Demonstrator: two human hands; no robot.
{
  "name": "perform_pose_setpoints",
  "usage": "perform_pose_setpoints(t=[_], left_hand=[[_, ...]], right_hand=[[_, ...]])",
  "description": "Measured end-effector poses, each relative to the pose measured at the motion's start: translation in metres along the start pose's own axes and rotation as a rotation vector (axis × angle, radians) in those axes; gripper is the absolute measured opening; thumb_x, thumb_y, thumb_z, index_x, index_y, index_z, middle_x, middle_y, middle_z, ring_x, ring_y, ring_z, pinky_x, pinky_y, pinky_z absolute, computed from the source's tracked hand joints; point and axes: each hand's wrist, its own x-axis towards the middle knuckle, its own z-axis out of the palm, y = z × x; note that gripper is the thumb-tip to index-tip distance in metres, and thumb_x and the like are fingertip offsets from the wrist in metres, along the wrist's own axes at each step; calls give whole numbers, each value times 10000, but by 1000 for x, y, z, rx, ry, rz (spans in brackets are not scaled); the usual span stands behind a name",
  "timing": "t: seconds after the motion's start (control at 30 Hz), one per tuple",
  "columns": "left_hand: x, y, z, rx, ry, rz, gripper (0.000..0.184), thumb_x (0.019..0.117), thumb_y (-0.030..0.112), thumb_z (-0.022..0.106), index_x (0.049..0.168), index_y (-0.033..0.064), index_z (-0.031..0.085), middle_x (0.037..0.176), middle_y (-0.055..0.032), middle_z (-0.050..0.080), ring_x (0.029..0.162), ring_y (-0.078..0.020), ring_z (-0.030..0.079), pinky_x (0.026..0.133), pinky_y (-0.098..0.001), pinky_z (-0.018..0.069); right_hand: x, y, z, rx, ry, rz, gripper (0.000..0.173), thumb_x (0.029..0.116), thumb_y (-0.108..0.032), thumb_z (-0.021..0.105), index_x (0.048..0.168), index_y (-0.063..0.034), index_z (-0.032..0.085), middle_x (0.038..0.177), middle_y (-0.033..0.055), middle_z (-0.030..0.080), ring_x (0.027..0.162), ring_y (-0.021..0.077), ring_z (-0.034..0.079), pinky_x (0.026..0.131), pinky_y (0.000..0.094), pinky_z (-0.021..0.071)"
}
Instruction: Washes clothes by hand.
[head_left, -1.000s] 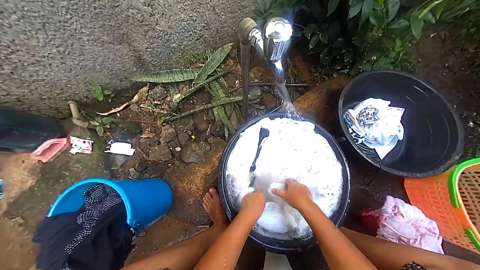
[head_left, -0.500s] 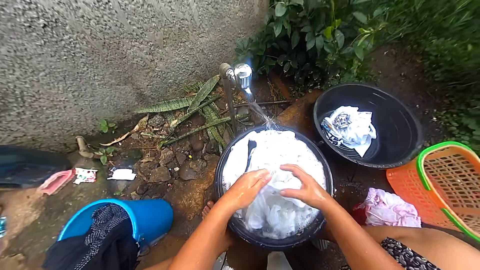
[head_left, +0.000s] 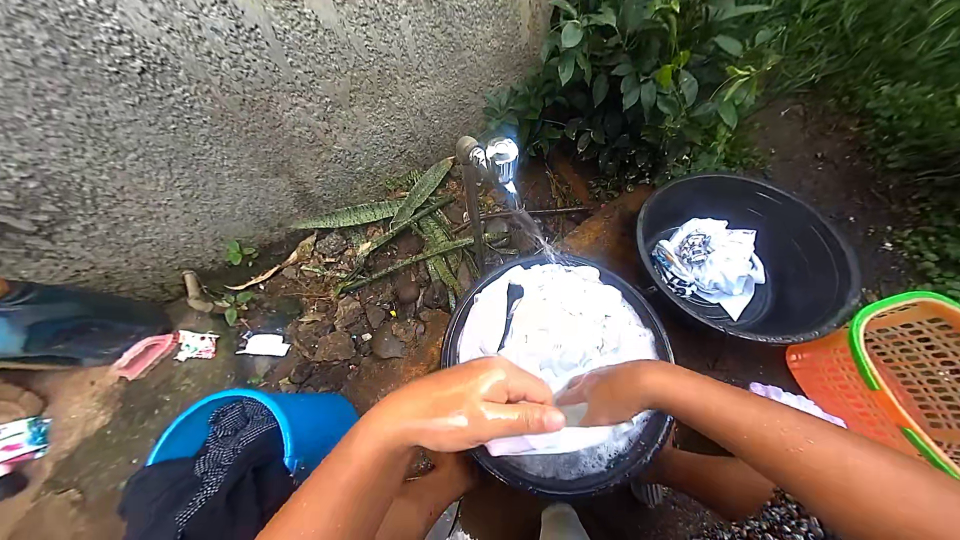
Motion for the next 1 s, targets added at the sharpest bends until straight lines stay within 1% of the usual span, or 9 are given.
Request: perform_pose_setpoints(t=[0.07,0.13,0.17,0.3,0.43,0.57,0.8,0.93,1.0], left_hand=[[0,-44,18,116,-90,-464,566,1094,443,357,782,60,632,681,-28,546,645,-124,540,615,-352,444],[8,-96,46,210,-161,-794,553,1106,382,407,1025,-92,680,1012,-286,658,1004,-410,638,915,-614,470],[11,-118,65,298,-179,-876,465,1083,327,481,1131,-94,674,1149,-317,655,1139,-459,620,995,-646,449],[25,-145,124,540,-69,-799,731,890,84,759,1538,33,424,1555,-292,390,1426,-494,393,1124,-612,395],[38,-167,142,542,-26,-674,1078,785,72,855,1645,241,228,1563,-290,385,1437,-488,383,1154,-606,348],[58,-227,160,457,0,-875,1153,695,101,909,1628,306,264,1567,-318,350,1415,-555,355,1085,-712,347],[80,-257,171,128,-158,-1218,517,1023,149,567,1471,-82,452,1525,-300,441,1442,-460,395,1182,-591,316],[84,-252,158,108,-386,-1183,439,1102,143,411,1463,-103,450,1542,-290,434,1474,-438,369,1198,-578,285],[88,-251,150,144,-386,-1151,425,1083,107,439,1449,-106,468,1532,-283,453,1464,-430,390,1193,-579,293]], right_hand=[[7,20,8,-72,-1,182,705,1021,-456,597,1536,-5,427,1551,257,441,1462,430,389,1170,645,293],[12,31,19,-116,35,263,697,1013,-421,619,1521,19,430,1488,287,498,1415,453,445,1140,651,338],[14,31,28,-109,70,280,653,1000,-345,652,1502,21,453,1431,304,538,1364,476,491,1099,668,379],[25,40,47,-58,186,359,914,883,-224,806,1621,-102,281,1524,359,381,1380,553,416,1035,685,432],[59,93,94,72,285,248,1090,735,-261,931,1614,-130,299,1552,364,331,1409,568,363,1101,672,387],[110,107,143,141,289,237,1116,729,-178,914,1636,-268,268,1583,325,318,1403,596,344,1041,752,384],[168,101,155,202,176,526,622,947,-61,623,1526,34,417,1578,293,378,1468,492,336,1156,676,302],[174,99,153,413,-31,568,486,1085,-112,417,1541,51,368,1561,290,414,1451,463,402,1172,618,329],[173,99,151,438,-36,534,501,1103,-165,400,1543,70,359,1590,300,366,1504,464,305,1215,631,217]])
